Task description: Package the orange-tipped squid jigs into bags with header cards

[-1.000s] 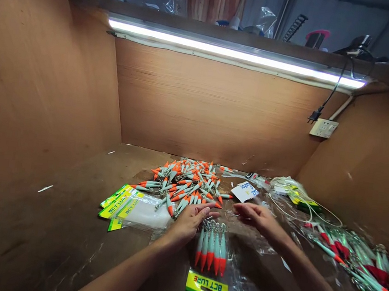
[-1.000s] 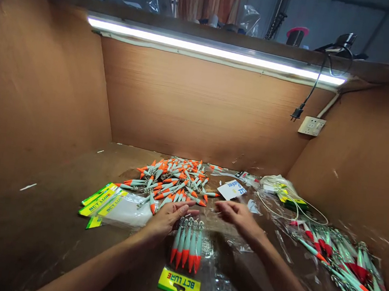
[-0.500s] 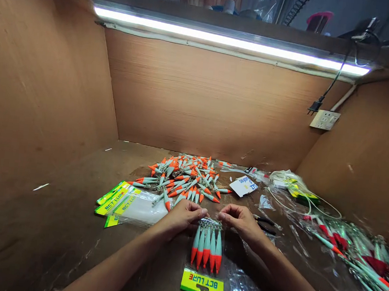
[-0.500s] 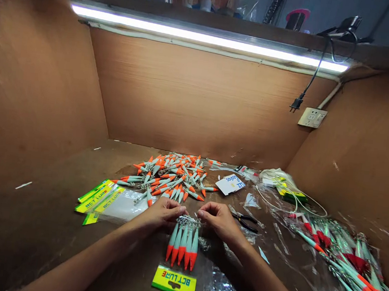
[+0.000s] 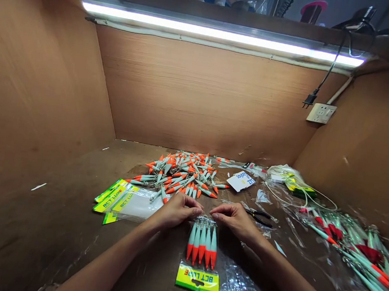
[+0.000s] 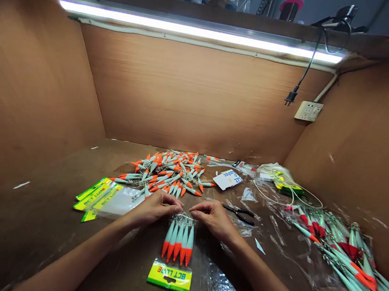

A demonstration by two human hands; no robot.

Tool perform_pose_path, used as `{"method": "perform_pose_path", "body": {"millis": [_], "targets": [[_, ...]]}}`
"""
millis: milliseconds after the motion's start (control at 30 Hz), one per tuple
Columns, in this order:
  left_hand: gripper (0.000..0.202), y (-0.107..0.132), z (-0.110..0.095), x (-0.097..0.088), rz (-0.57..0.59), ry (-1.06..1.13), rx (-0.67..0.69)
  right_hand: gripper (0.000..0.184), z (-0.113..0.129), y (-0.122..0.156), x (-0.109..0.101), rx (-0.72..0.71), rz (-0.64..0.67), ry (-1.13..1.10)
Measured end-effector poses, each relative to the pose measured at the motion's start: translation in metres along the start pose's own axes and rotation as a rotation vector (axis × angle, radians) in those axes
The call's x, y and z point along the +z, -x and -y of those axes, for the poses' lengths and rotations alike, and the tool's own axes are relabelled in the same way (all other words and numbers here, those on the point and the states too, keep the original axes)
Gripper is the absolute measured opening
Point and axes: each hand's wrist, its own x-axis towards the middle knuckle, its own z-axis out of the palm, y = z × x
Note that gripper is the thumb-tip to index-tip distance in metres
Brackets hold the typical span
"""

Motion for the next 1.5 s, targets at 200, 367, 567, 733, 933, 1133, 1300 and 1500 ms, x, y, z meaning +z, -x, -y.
{"method": "perform_pose_path", "body": {"millis": [200,367,567,733,933,1133,1300,1500], "targets": [[0.081,-0.003,0.010,0.009,0.181,0.170,0.036,0.017,-0.003,0.005,0.006,-0.138,-0.015,0.151],[0.062,0.008,0.010,0.016,0.098,-0.071,0.130,0.020,0.004,0.014,0.006,-0.308,0.013,0.322],[0.044,0.034,0.005,0.016,-0.050,-0.404,0.187,0.028,0.007,0.022,0.000,-0.516,0.140,0.596],[0.033,0.041,0.015,0.017,0.016,-0.552,0.316,0.028,0.006,0.022,-0.004,-0.554,0.194,0.689],[0.037,0.053,0.012,0.014,0.123,-0.689,0.349,0.029,0.008,0.025,-0.005,-0.566,0.250,0.753],[0.057,0.079,0.001,0.004,0.289,-0.786,0.299,0.040,0.029,0.036,-0.019,-0.534,0.359,0.717],[0.058,0.067,0.002,0.008,-0.018,-0.769,0.213,0.029,0.025,0.029,-0.040,-0.261,0.354,0.400],[0.038,0.045,0.007,0.021,0.015,-0.852,0.211,0.045,0.001,0.019,-0.017,-0.180,0.116,0.340]]}}
